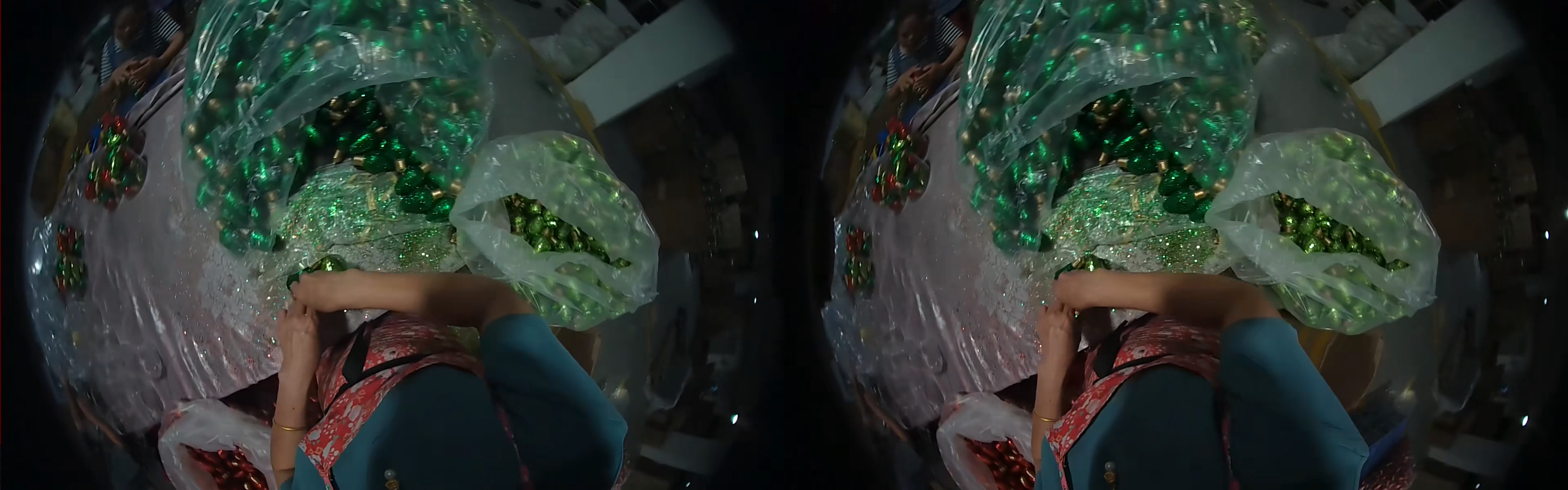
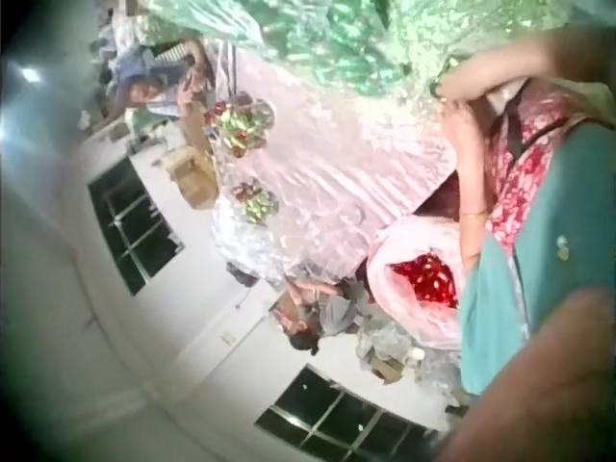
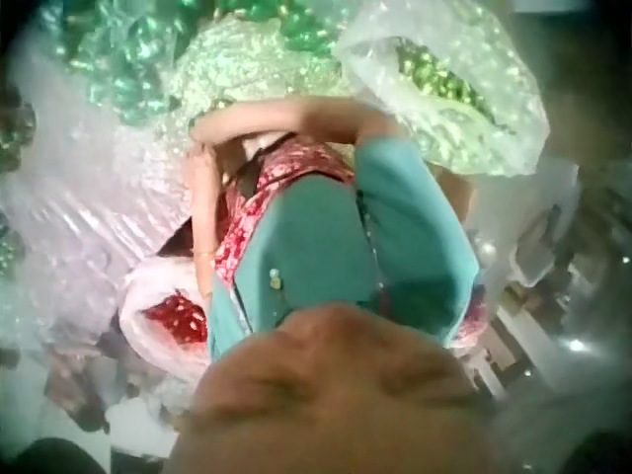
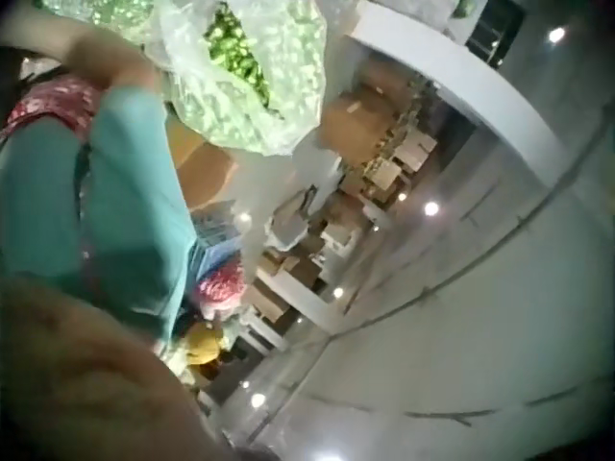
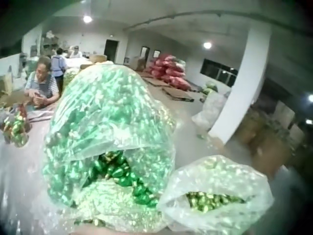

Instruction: The person packs decorative bulb ornaments into clear containers by hand, selecting red and green ornaments from bags and arranging them together inside the containers.

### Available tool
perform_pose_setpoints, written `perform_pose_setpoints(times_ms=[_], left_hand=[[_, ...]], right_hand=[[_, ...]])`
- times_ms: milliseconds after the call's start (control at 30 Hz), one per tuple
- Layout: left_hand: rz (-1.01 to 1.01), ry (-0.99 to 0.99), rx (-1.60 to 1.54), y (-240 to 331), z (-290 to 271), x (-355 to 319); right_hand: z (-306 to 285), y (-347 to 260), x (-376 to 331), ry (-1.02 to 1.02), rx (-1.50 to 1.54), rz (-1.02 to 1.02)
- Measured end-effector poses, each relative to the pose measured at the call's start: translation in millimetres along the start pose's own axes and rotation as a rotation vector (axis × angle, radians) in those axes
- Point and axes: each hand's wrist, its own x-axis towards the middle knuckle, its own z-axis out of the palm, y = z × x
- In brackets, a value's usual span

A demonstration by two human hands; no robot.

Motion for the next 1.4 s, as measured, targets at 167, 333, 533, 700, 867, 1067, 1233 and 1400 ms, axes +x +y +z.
perform_pose_setpoints(times_ms=[167, 333, 533, 700, 867, 1067, 1233, 1400], left_hand=[[-0.008, -0.02, 0.035, 3.0, -6.3, 7.8], [-0.095, -0.099, 0.101, -1.1, -11.5, -6.4], [0.054, -0.097, 0.085, 3.9, -9.6, 17.9], [0.0, -0.033, 0.075, 0.3, -10.8, 10.9], [0.013, -0.062, 0.115, 7.6, -10.5, 9.4], [-0.015, -0.073, 0.157, 9.9, -3.4, 3.5], [0.013, -0.033, 0.127, 9.7, 6.0, 0.5], [0.045, 0.019, 0.098, 7.7, 11.1, -2.4]], right_hand=[[-13.3, 12.2, -74.2, 0.747, 0.096, -0.357], [-28.1, 124.4, -222.4, 1.227, 0.137, 0.459], [60.9, 282.9, -382.5, 0.626, 0.026, 1.593], [85.4, 316.7, -376.8, 0.63, 0.056, 1.506], [95.7, 362.4, -391.7, 0.525, 0.145, 1.558], [-2.3, 172.5, -322.5, 1.463, 0.834, 0.758], [-49.7, 25.8, -190.8, 0.59, 0.952, 0.15], [-37.8, -5.9, -95.6, 0.353, 0.104, -0.123]])
